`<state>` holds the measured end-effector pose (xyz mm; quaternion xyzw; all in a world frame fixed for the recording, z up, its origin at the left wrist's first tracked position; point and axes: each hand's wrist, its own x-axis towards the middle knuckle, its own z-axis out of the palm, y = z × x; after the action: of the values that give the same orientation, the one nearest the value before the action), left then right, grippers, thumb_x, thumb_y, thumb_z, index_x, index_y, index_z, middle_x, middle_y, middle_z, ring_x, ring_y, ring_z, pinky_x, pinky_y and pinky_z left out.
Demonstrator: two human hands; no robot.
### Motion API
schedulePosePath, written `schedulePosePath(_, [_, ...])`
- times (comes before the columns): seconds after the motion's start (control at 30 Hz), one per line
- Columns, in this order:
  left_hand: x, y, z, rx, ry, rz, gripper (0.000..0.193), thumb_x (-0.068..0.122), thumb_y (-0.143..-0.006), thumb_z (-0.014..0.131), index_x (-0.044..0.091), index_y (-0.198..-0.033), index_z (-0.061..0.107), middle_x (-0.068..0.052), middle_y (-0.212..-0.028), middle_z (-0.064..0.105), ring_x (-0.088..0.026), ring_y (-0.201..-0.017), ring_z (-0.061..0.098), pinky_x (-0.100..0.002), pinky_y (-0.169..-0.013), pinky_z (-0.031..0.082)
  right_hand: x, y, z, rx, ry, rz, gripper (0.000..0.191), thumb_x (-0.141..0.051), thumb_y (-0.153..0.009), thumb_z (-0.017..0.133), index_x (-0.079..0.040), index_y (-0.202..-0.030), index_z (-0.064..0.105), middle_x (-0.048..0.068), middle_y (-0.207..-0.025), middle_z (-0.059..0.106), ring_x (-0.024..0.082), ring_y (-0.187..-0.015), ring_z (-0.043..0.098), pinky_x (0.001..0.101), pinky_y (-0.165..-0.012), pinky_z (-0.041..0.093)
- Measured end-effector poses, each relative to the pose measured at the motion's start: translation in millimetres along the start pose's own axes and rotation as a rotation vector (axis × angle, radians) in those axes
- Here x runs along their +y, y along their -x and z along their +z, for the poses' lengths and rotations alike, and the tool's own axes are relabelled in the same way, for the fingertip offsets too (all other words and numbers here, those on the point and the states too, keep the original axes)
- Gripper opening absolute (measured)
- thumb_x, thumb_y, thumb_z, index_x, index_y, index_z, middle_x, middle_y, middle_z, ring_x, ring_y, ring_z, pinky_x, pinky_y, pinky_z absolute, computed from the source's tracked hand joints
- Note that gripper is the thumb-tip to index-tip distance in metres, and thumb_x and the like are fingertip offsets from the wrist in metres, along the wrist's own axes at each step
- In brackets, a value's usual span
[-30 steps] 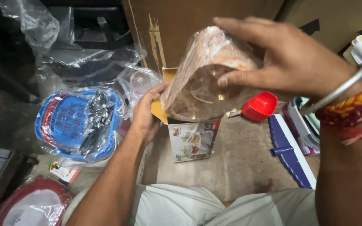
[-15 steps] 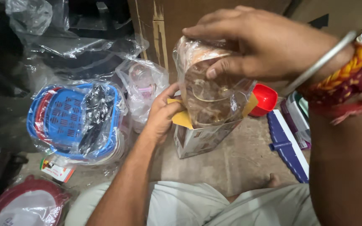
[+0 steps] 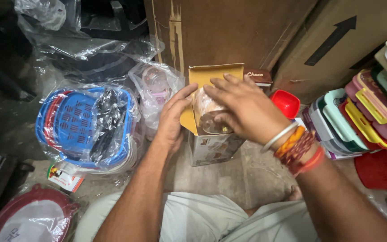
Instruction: The person assembles a two-compartment food container by placing the lid on the base, then wraps it in a clear plastic bag and places it into a cardboard box. The person then closes the box and briefly handles a small red plastic bowl.
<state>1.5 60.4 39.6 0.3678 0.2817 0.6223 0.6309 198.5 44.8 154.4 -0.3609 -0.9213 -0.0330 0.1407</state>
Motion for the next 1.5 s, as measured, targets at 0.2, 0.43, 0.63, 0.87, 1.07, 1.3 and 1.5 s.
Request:
schedulePosePath(0.2, [-0.1,1.7,1.0,0.008,0.002,0.010,0.045,0.018,-0.097,0.054,-0.001,-0.137,0.062,-0.011,-0.139,0.063,-0.020,-0.129,0.058,-0.034,-0.112,0.043,-27.8,13.5,18.7,0.032,0.145,0.047,0.088,-0.057,-0.087,0.064,0.002,-0.148,0.042,0.025,-0.153,0.042,0.039,-0.144,0.036,0.0580,-0.115,0.028])
schedulePosePath(0.43, [1.2,6.3,4.7,0.018,-0.063,-0.017,0.054,0.038,-0.102,0.056,0.000,-0.140,0.059,-0.012,-0.140,0.062,-0.020,-0.129,0.057,-0.034,-0.109,0.045,-44.4,22.5,47.9,-0.053,0.155,0.124,0.098,-0.072,-0.088,0.054,0.004,-0.148,0.037,0.028,-0.155,0.036,0.040,-0.146,0.032,0.0593,-0.115,0.023])
schedulePosePath(0.63, [-1.4,6.9,4.0,0.009,-0.178,0.032,0.070,0.055,-0.100,0.051,0.000,-0.144,0.056,-0.011,-0.143,0.060,-0.019,-0.134,0.054,-0.034,-0.112,0.042,-36.8,28.5,49.9,0.096,-0.081,0.092,0.098,-0.055,-0.084,0.069,0.008,-0.151,0.035,0.030,-0.157,0.036,0.042,-0.148,0.031,0.0558,-0.118,0.025])
schedulePosePath(0.87, [-12.1,6.1,-2.6,-0.028,-0.024,-0.053,0.082,0.065,-0.097,0.040,0.003,-0.150,0.049,-0.020,-0.139,0.063,-0.025,-0.129,0.061,-0.036,-0.109,0.047,-39.5,69.4,46.8,0.643,0.003,0.352,0.079,-0.019,-0.094,0.078,0.001,-0.157,0.035,0.023,-0.155,0.050,0.038,-0.149,0.047,0.0453,-0.127,0.038])
schedulePosePath(1.07, [-21.4,1.3,-9.2,-0.072,-0.083,-0.010,0.063,0.020,-0.096,0.063,-0.001,-0.154,0.047,-0.028,-0.134,0.063,-0.029,-0.120,0.060,-0.034,-0.102,0.048,-25.4,57.6,57.3,0.436,-0.440,0.344,0.099,-0.037,-0.085,0.080,0.014,-0.153,0.028,0.034,-0.150,0.046,0.043,-0.140,0.049,0.0475,-0.116,0.038])
schedulePosePath(1.3, [-21.1,0.6,1.1,-0.063,-0.347,0.272,0.094,-0.002,-0.084,0.069,0.012,-0.161,0.017,-0.020,-0.139,0.056,-0.022,-0.126,0.060,-0.032,-0.105,0.049,-34.6,50.9,74.8,0.349,-0.075,0.273,0.086,-0.047,-0.088,0.076,0.009,-0.146,0.045,0.031,-0.143,0.054,0.045,-0.138,0.051,0.0532,-0.119,0.035])
schedulePosePath(1.5, [-13.7,19.0,15.2,-0.014,-0.694,0.470,0.084,0.006,-0.086,0.078,0.003,-0.157,0.034,-0.021,-0.147,0.054,-0.029,-0.138,0.053,-0.039,-0.114,0.043,-38.9,55.1,86.4,0.525,-0.094,0.299,0.079,-0.041,-0.080,0.085,0.003,-0.136,0.050,0.025,-0.130,0.061,0.045,-0.125,0.057,0.0522,-0.111,0.043])
